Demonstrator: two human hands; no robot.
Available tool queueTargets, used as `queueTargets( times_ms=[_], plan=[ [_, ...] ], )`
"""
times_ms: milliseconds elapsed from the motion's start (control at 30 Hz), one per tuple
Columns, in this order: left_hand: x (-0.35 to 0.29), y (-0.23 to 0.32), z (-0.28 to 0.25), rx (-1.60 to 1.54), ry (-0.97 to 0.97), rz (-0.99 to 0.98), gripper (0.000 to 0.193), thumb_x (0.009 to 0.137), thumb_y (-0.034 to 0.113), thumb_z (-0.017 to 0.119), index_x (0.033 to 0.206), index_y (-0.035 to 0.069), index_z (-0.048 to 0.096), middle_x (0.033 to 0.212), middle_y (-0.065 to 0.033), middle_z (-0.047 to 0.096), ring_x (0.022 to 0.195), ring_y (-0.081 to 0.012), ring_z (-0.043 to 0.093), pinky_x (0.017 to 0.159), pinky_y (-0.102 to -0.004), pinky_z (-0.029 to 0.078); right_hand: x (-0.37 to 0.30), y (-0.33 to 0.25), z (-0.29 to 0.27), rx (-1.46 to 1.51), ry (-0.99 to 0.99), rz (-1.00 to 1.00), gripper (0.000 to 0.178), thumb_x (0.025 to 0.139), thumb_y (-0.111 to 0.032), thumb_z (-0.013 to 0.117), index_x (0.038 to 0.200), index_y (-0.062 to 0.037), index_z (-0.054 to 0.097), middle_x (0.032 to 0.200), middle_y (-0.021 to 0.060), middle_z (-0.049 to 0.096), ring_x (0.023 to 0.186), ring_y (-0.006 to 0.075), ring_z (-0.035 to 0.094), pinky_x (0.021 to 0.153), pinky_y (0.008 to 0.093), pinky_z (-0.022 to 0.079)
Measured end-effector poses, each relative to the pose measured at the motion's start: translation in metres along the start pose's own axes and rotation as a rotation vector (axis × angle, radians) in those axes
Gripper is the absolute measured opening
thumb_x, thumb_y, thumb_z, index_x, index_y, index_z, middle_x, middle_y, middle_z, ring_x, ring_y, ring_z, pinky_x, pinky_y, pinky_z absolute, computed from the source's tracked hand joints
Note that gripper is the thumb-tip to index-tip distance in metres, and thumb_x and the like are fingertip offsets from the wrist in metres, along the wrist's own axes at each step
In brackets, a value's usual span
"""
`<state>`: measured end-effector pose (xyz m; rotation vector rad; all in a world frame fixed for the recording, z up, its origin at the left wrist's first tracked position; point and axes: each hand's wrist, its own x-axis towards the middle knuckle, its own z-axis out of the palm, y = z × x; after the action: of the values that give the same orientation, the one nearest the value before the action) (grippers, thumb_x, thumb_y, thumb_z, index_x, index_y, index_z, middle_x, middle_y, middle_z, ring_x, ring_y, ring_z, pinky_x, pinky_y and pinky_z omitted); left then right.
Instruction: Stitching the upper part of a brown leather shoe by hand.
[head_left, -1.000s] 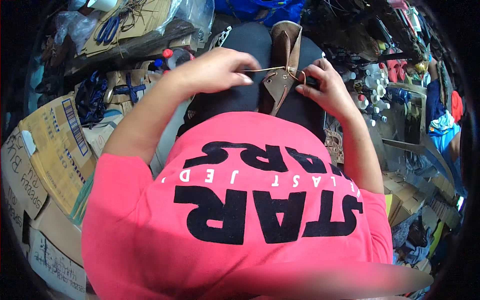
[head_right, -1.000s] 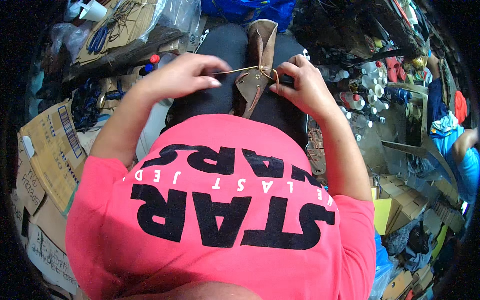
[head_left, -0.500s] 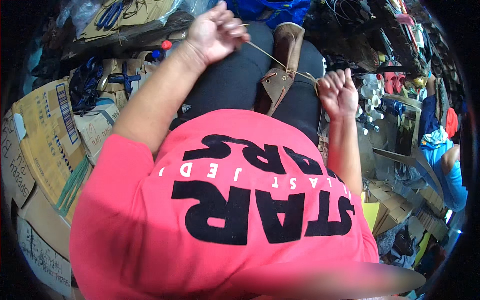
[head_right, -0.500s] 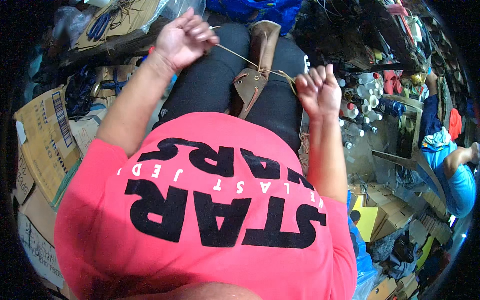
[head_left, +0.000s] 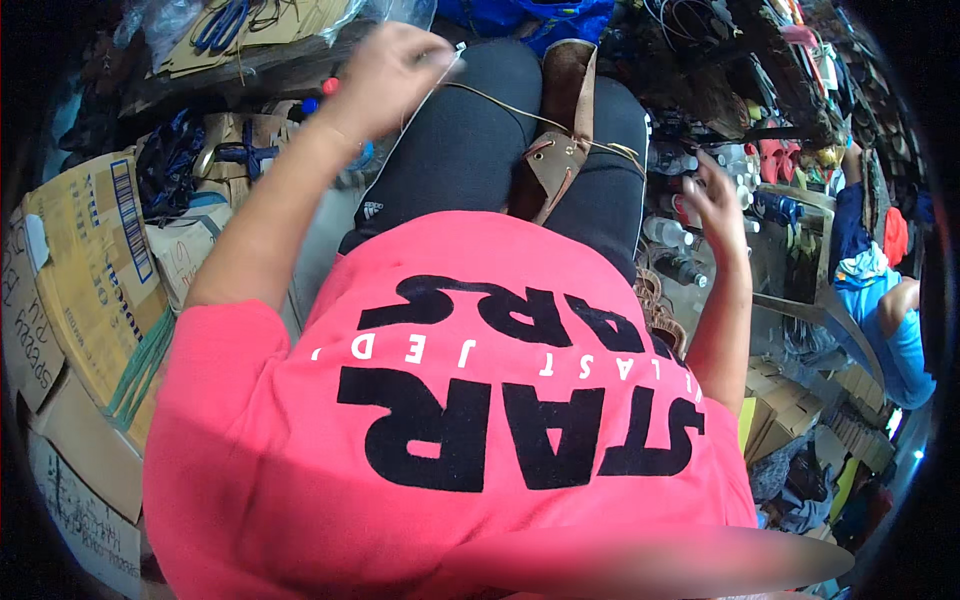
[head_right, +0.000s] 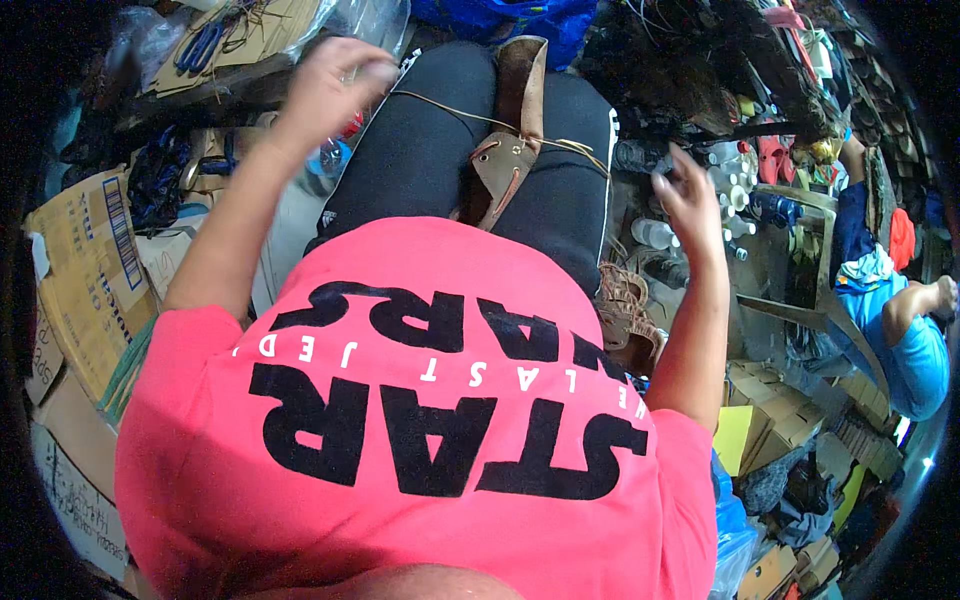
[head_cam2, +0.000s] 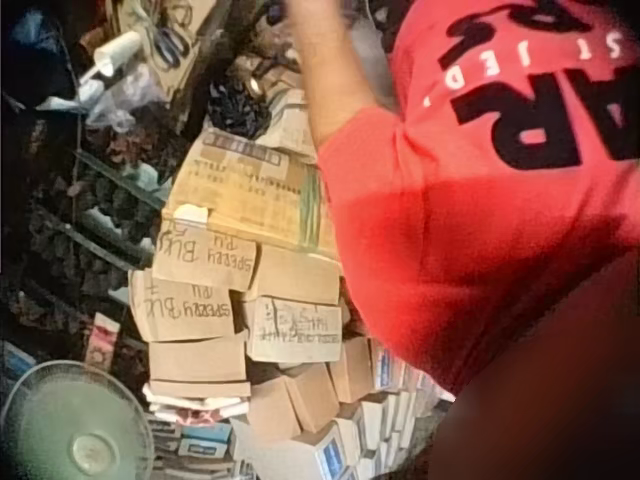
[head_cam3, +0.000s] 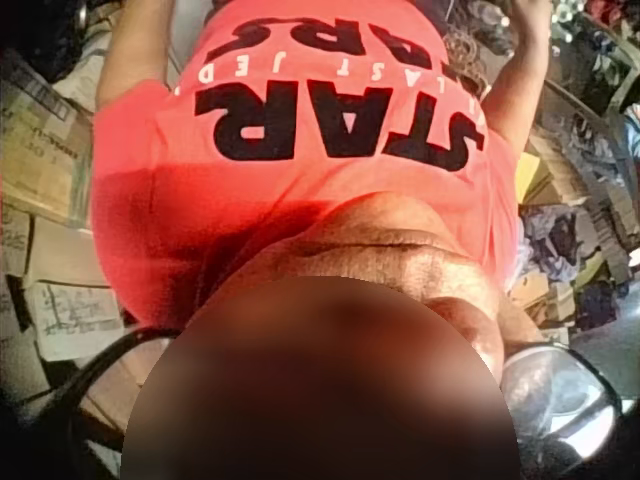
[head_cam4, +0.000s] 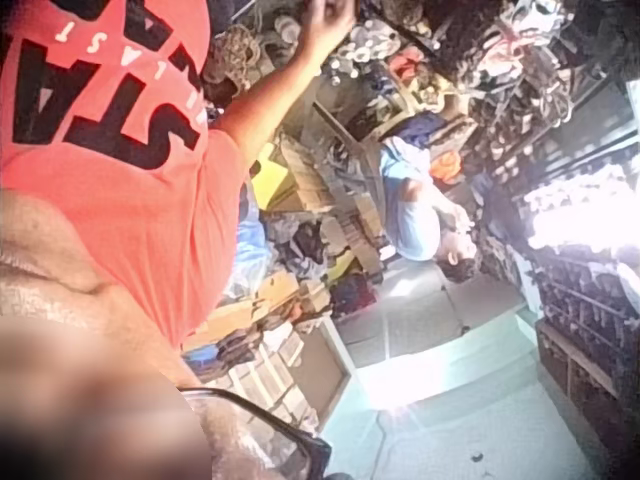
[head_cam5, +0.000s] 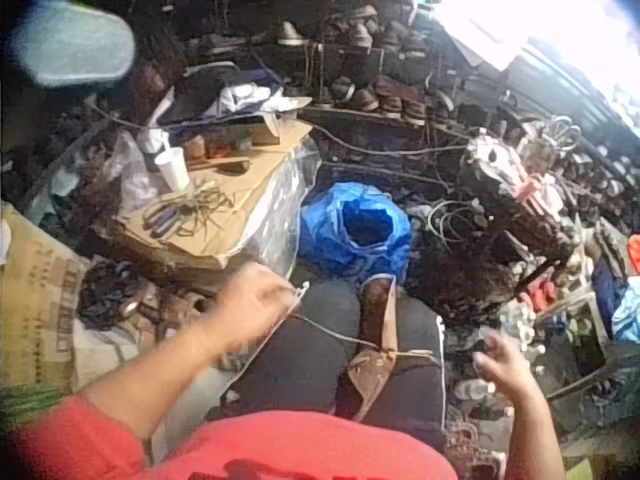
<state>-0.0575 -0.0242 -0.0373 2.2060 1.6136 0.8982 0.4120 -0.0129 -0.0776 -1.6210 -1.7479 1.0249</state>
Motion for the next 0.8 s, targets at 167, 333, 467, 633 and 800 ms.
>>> queueTargets(
  times_ms=[167,333,467,633,800],
  plan=[
    [-0.016,0.115,0.037,0.126,-0.411,0.036,0.075,0.066,0.054,0.072,0.114,0.001,0.051,0.109,-0.0188,0.051,0.091,-0.035,0.062,0.079,-0.0421,0.051,0.044,-0.183,0.078,-0.542,-0.256,-0.444,0.059,0.079,-0.031,0.07,0.132,-0.014,0.049,0.072,0.0066,0.057,0.067,0.013,0.053,0.068,0.0259,0.047],
    [-0.009,0.126,0.047,0.197,-0.551,0.171,0.073,0.063,0.052,0.075,0.105,-0.002,0.05,0.102,-0.0173,0.055,0.086,-0.0315,0.063,0.074,-0.0401,0.052,0.074,-0.17,0.08,-1.037,-0.287,-0.219,0.055,0.073,-0.036,0.075,0.113,-0.0026,0.058,0.077,0.0079,0.063,0.064,0.0137,0.055,0.06,0.0271,0.046],
    [-0.013,0.122,0.056,0.153,-0.523,0.261,0.073,0.062,0.041,0.077,0.114,0.0,0.047,0.099,-0.0188,0.054,0.08,-0.035,0.063,0.071,-0.0417,0.052,0.066,-0.147,0.055,-0.375,-0.599,0.146,0.036,0.075,-0.029,0.077,0.095,-0.0012,0.065,0.07,-0.0009,0.061,0.061,0.0068,0.055,0.056,0.0218,0.044],
    [-0.007,0.115,0.062,0.181,-0.471,0.353,0.068,0.064,0.025,0.074,0.121,0.002,0.045,0.105,-0.0152,0.055,0.08,-0.0325,0.064,0.07,-0.0408,0.052,0.035,-0.126,0.034,-0.065,-0.577,0.205,0.033,0.077,-0.032,0.075,0.087,-0.0017,0.066,0.069,-0.0021,0.06,0.062,0.0055,0.051,0.059,0.0214,0.042],
    [0.038,0.091,0.061,0.318,-0.359,0.553,0.044,0.072,0.008,0.061,0.116,0.011,0.054,0.113,-0.0093,0.058,0.088,-0.0278,0.064,0.072,-0.0388,0.053,0.012,-0.115,0.051,0.154,-0.295,0.095,0.03,0.08,-0.03,0.073,0.086,-0.0005,0.068,0.075,0.0014,0.063,0.064,0.0071,0.054,0.062,0.025,0.045]
  ],
)
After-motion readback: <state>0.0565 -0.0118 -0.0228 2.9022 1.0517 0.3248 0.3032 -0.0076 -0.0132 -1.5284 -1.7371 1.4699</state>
